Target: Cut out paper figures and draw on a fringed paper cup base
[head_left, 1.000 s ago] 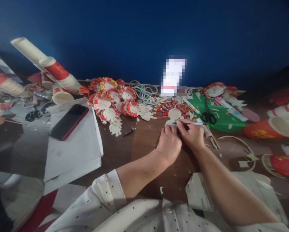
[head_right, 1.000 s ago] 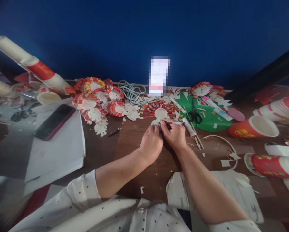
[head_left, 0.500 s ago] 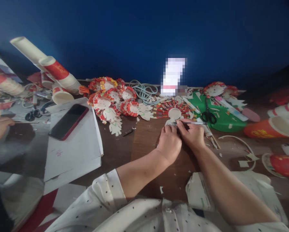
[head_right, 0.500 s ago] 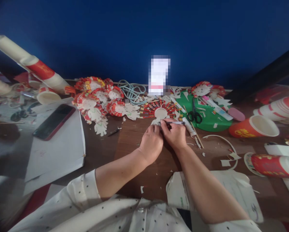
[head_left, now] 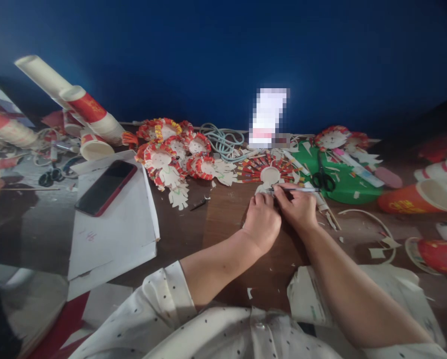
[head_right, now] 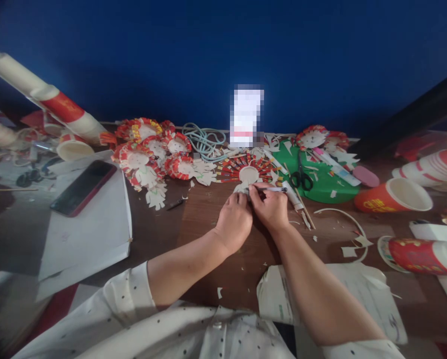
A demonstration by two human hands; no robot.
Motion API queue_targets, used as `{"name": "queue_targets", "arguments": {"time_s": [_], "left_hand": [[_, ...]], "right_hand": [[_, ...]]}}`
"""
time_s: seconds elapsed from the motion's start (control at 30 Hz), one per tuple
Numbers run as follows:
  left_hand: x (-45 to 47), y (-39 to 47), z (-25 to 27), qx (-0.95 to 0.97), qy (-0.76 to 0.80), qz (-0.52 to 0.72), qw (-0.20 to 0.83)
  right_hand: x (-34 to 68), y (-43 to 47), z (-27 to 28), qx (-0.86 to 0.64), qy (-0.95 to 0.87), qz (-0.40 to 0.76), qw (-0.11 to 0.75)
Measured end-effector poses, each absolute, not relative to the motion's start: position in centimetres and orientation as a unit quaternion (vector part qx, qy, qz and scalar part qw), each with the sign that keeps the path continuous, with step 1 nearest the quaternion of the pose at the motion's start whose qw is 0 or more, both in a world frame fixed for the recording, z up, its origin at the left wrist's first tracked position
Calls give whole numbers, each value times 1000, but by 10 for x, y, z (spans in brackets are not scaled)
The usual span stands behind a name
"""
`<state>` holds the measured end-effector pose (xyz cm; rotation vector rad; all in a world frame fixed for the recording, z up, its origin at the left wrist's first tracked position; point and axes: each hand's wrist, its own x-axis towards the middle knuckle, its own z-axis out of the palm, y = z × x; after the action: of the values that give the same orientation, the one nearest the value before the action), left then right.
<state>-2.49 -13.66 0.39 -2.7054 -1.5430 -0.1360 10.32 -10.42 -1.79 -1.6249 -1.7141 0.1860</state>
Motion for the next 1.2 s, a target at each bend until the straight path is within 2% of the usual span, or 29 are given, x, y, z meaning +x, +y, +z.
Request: {"name": "queue_targets", "arguments": {"time_s": [1.2], "left_hand": [[-25,-137,6,-869,-493,-26,11]], "right_hand": [[105,-103,-17,-634,-671,42,383]]}}
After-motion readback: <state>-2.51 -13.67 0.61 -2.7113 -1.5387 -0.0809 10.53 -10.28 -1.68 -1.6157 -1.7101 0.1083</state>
